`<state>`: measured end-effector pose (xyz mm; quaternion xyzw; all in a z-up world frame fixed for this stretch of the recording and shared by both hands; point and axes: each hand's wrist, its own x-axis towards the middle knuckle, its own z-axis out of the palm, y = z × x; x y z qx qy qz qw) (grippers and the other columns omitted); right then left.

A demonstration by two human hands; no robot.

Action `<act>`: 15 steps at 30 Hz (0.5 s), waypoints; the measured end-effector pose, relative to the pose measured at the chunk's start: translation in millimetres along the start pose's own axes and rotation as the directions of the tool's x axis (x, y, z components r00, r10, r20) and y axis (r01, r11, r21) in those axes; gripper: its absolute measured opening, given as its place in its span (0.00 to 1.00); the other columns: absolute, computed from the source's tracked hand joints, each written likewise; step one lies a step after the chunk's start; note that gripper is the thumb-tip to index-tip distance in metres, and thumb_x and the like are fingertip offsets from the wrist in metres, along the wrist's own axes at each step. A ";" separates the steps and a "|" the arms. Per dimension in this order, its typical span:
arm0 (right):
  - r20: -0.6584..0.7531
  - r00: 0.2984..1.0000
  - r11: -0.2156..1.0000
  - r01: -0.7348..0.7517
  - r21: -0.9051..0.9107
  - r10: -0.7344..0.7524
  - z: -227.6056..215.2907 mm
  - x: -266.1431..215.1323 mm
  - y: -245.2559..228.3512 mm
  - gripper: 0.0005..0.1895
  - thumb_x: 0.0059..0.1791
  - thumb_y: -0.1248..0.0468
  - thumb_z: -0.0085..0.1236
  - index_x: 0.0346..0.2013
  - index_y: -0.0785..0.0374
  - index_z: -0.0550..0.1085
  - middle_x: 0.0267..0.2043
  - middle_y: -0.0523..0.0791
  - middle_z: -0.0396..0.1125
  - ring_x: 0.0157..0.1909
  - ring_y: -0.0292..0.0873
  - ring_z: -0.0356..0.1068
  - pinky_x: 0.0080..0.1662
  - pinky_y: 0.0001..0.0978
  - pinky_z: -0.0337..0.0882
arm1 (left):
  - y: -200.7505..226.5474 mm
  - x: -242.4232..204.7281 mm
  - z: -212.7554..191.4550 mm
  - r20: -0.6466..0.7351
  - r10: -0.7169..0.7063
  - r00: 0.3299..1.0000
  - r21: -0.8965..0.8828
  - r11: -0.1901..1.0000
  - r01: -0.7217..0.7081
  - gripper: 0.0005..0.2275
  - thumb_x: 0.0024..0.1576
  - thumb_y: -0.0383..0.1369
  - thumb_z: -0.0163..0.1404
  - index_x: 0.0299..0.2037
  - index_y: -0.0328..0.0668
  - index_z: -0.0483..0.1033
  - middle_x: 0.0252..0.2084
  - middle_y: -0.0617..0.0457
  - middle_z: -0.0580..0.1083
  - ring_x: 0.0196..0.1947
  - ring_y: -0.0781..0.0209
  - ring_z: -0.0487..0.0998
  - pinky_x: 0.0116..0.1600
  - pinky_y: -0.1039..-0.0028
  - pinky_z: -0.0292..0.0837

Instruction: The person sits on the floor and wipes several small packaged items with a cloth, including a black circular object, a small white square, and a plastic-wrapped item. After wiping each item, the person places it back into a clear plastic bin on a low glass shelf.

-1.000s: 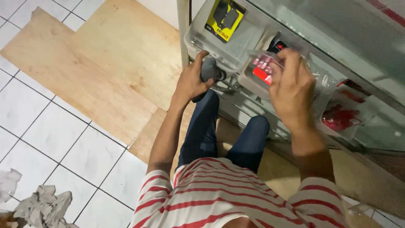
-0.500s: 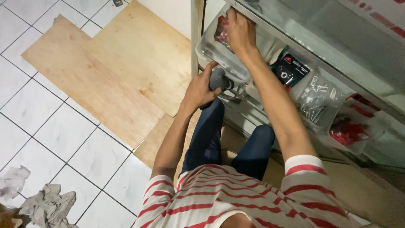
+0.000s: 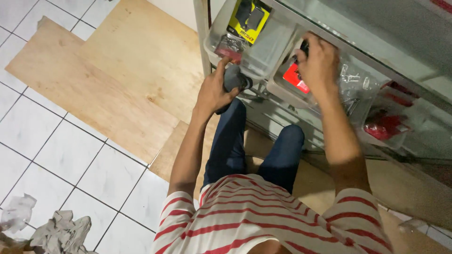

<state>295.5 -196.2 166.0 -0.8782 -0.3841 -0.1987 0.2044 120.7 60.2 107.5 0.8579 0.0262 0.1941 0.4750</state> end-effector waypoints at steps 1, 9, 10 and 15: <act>-0.013 0.997 0.989 -0.075 -0.128 0.074 -8.8 -9.4 12.1 0.24 0.49 0.64 0.71 0.58 0.66 0.74 0.51 0.58 0.70 0.52 0.64 0.69 0.52 0.53 0.68 | -0.4 0.3 1.0 -0.026 0.049 0.998 0.006 0.999 -0.049 0.37 0.47 0.30 0.63 0.68 0.45 0.57 0.52 0.28 0.76 0.53 0.26 0.75 0.55 0.51 0.72; 0.109 0.985 0.940 -0.089 -0.330 0.132 -4.9 -29.0 77.5 0.29 0.44 0.59 0.73 0.54 0.72 0.75 0.55 0.61 0.65 0.55 0.67 0.64 0.54 0.57 0.65 | 1.4 -0.5 5.0 -0.030 -0.008 1.000 0.016 1.000 0.008 0.37 0.48 0.30 0.63 0.68 0.46 0.57 0.53 0.29 0.76 0.54 0.28 0.76 0.56 0.51 0.72; 0.093 0.984 0.916 -0.107 -0.388 0.154 -5.9 -28.7 73.2 0.24 0.46 0.61 0.73 0.51 0.70 0.76 0.56 0.61 0.65 0.56 0.66 0.64 0.55 0.57 0.65 | 0.7 -0.7 4.8 -0.035 0.000 0.999 0.021 1.000 0.001 0.37 0.47 0.30 0.63 0.68 0.45 0.57 0.53 0.29 0.76 0.54 0.27 0.76 0.56 0.51 0.72; 0.074 0.983 0.907 -0.123 -0.403 0.166 -14.1 -27.6 57.5 0.24 0.46 0.60 0.72 0.51 0.71 0.75 0.55 0.60 0.68 0.59 0.65 0.66 0.59 0.56 0.65 | 5.5 -1.4 2.1 -0.026 -0.003 1.000 0.012 1.000 0.003 0.37 0.48 0.30 0.62 0.68 0.46 0.57 0.52 0.30 0.76 0.52 0.28 0.76 0.55 0.51 0.73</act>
